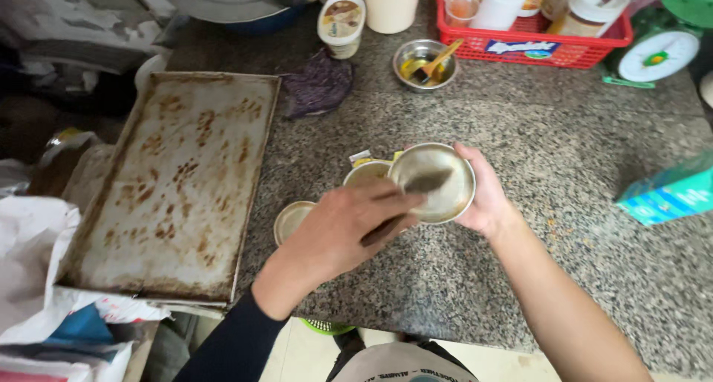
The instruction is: The person coats the interior of metal baking molds with a yellow liquid, likely butter or egg wash, using a brush.
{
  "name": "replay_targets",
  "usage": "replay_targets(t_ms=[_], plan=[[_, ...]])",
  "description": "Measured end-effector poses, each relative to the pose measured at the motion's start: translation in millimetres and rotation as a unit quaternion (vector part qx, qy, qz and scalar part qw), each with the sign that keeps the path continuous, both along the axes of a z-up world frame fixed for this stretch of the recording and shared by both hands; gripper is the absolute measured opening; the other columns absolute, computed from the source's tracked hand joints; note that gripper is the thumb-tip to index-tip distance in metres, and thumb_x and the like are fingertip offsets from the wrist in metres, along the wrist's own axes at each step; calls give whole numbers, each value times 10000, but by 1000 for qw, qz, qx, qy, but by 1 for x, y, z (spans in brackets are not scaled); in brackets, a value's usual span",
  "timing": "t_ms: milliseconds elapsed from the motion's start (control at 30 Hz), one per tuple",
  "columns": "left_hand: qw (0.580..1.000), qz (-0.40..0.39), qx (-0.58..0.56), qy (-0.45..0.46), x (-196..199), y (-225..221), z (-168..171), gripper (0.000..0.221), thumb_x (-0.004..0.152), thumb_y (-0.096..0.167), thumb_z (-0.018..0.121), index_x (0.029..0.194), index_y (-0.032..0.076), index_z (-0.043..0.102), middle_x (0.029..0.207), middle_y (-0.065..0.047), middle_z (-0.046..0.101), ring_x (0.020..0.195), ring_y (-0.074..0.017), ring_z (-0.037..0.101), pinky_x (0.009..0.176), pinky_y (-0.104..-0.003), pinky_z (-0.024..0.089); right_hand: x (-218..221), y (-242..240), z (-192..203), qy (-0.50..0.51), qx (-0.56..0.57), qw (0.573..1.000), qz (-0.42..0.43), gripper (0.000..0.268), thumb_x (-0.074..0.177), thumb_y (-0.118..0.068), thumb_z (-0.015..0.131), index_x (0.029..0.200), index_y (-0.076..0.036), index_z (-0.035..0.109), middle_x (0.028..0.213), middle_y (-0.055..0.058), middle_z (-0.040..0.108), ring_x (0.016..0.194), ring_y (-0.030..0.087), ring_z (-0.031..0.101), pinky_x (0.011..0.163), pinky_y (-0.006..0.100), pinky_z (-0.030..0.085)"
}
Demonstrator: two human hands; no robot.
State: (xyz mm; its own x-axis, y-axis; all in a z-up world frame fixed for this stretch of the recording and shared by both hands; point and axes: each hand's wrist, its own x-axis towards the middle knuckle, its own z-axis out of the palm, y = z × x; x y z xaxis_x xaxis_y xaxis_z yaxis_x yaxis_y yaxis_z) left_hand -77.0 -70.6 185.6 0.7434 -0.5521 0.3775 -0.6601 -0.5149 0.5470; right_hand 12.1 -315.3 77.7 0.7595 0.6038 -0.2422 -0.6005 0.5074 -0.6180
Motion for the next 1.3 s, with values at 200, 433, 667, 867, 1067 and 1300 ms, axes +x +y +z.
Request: replay_targets(t_ms=[200,433,667,867,1067,1300], plan=[[989,-134,22,53,5,-27,0,225,971,239,692,1169,133,703,1005,-77,706,981,-306,687,828,-444,533,-5,-33,2,-1,-23,999,-31,715,950,-536,457,1434,-18,546,1366,201,645,1204,351,641,1031,528,501],[991,-131,9,0,16,-45,-8,233,990,265,655,1168,124,704,948,-92,665,921,-305,682,796,-443,532,-5,-52,-5,26,-45,992,-117,670,987,-558,462,1370,-25,595,1340,206,645,1174,343,658,1056,529,497],[995,-101,-3,-16,20,-55,-5,226,995,237,658,1179,111,696,913,-102,656,862,-295,678,772,-443,538,-13,-53,-4,52,-30,992,-113,651,949,-581,482,1347,-80,602,1309,175,664,1153,348,655,1019,557,513],[998,-29,-54,-22,26,-56,-6,251,978,210,678,1213,125,701,988,-111,697,882,-312,695,768,-432,545,-18,-50,-5,61,-17,995,-79,687,936,-589,479,1386,-81,589,1328,178,656,1161,342,646,1010,556,511],[990,-131,-20,47,20,-58,-13,222,927,199,720,1132,116,731,993,-116,725,914,-328,709,800,-442,548,-14,-54,-12,75,-22,993,-84,681,922,-573,500,1377,-77,600,1341,185,652,1182,358,642,1018,533,499],[995,70,-72,-11,32,-60,-12,224,949,188,718,1151,92,728,958,-126,717,849,-324,692,744,-432,538,-9,-50,-18,74,2,991,-112,645,932,-576,490,1362,-102,573,1340,173,637,1195,353,624,1045,545,490]])
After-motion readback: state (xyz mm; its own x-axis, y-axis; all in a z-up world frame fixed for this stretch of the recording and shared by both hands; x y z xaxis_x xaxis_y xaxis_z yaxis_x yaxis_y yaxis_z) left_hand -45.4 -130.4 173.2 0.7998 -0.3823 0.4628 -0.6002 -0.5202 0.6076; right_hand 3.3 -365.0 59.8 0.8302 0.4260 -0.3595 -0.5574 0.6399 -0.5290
